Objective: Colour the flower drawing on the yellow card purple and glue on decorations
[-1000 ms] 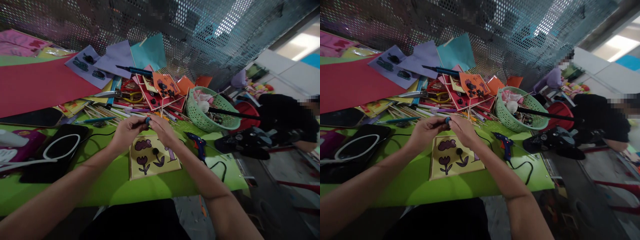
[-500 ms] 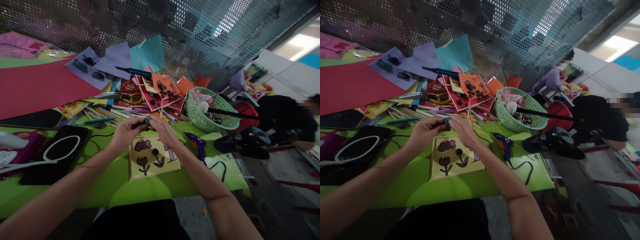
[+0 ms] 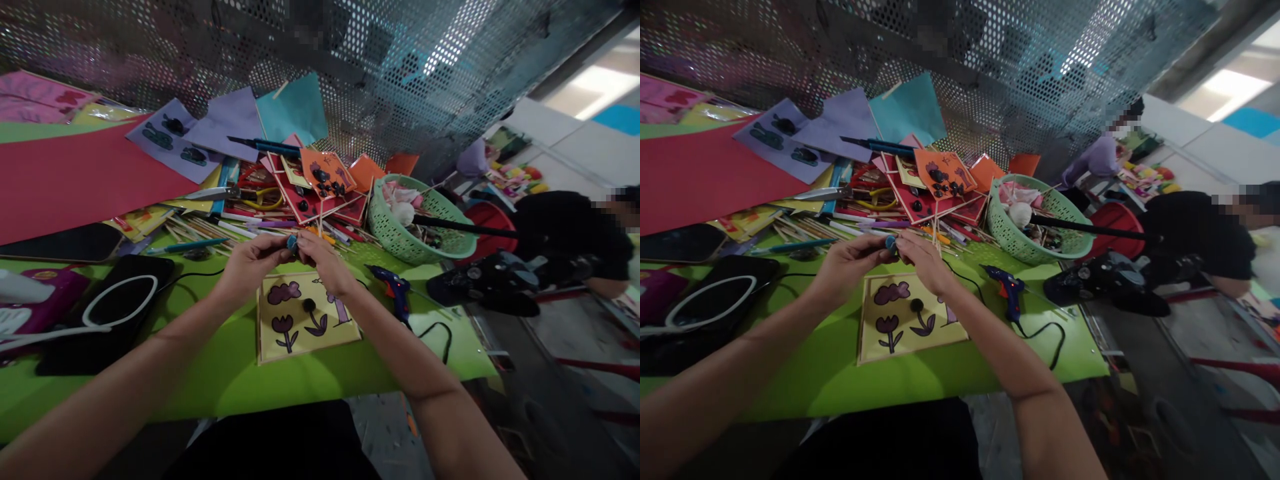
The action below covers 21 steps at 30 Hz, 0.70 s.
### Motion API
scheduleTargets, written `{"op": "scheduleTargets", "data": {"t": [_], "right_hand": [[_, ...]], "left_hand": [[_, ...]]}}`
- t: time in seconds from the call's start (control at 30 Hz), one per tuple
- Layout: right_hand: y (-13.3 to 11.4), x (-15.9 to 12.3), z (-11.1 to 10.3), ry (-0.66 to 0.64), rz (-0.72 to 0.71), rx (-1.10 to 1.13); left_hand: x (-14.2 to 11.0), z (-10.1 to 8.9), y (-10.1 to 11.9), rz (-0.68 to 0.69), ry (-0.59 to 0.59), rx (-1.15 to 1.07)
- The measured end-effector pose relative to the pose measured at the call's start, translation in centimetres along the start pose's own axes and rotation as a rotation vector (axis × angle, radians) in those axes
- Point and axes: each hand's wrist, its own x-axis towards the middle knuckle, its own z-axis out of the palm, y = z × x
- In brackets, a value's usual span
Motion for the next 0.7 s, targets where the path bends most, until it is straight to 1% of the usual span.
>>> {"op": "scheduleTargets", "data": {"t": [0.13, 0.23, 0.5, 0.7], "right_hand": [[0.5, 0.1, 0.5, 0.009, 0.066, 0.161], [0.5, 0.2, 0.7, 0.011, 0.114, 0.244], [-0.3, 0.0, 0.6, -0.009, 0.160, 0.322], [-1.2, -0.1, 0.7, 0.013, 0.178, 0.403]], "left_hand": [[0.0, -0.2, -0.2, 0.042, 0.000, 0.021], [0.0, -0.3, -0.3, 0.041, -0.001, 0.013], [0.2, -0.1, 0.4, -0.068, 0.024, -0.111], [0.2, 0.0, 0.8, -0.066, -0.002, -0.139]]}}
